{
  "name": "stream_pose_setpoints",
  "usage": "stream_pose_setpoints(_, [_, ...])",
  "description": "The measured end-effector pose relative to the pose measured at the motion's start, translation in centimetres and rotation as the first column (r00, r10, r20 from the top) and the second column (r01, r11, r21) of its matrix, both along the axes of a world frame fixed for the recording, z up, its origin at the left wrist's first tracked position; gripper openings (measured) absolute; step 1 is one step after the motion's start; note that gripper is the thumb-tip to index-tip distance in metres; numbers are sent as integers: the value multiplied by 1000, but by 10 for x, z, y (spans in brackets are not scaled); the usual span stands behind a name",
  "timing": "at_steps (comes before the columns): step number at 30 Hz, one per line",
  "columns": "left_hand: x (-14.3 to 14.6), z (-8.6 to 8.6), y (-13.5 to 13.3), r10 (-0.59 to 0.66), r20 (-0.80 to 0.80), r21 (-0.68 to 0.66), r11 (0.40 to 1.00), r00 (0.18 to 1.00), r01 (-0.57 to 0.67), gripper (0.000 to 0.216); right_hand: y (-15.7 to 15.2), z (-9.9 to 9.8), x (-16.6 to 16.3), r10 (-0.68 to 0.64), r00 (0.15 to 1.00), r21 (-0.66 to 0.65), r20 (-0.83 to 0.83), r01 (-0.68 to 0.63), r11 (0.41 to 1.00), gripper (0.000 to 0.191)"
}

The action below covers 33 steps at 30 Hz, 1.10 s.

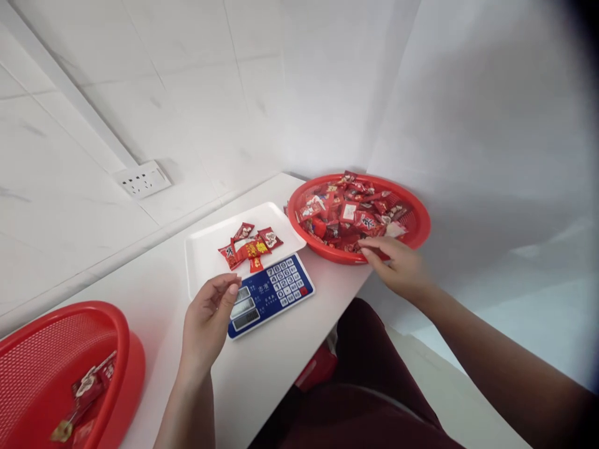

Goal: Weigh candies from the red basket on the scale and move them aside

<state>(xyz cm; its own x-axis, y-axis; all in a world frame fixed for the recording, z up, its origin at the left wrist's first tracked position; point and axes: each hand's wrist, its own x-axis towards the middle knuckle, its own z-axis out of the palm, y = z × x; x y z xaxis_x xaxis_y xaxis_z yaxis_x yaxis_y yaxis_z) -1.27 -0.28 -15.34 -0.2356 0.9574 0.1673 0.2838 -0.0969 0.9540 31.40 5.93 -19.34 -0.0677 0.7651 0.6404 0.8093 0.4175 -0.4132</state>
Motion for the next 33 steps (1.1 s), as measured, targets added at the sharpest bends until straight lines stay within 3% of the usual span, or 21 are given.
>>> stream_pose_setpoints(5, [7, 7, -4, -22, 13, 57, 998, 1000, 22, 23, 5, -20, -5, -37, 990, 133, 138, 19, 991, 21])
stream_pose_setpoints(10, [15, 15, -6, -65, 29, 101, 993, 998, 61, 22, 6, -22, -4, -51, 976, 218, 211, 4, 976, 22])
stream_pose_setpoints(18, [26, 17, -16, -134, 25, 115, 985, 991, 130, 20, 5, -22, 0, -48, 969, 218, 243, -6, 976, 24])
stream_pose_setpoints(27, [18, 24, -13, -74, 63, 97, 993, 995, 67, 26, 8, -23, 0, -30, 968, 237, 251, -32, 971, 21])
stream_pose_setpoints(33, [7, 23, 3, 52, -40, 70, 996, 998, -49, 32, 8, -23, -2, -56, 970, 282, 238, -14, 959, 20])
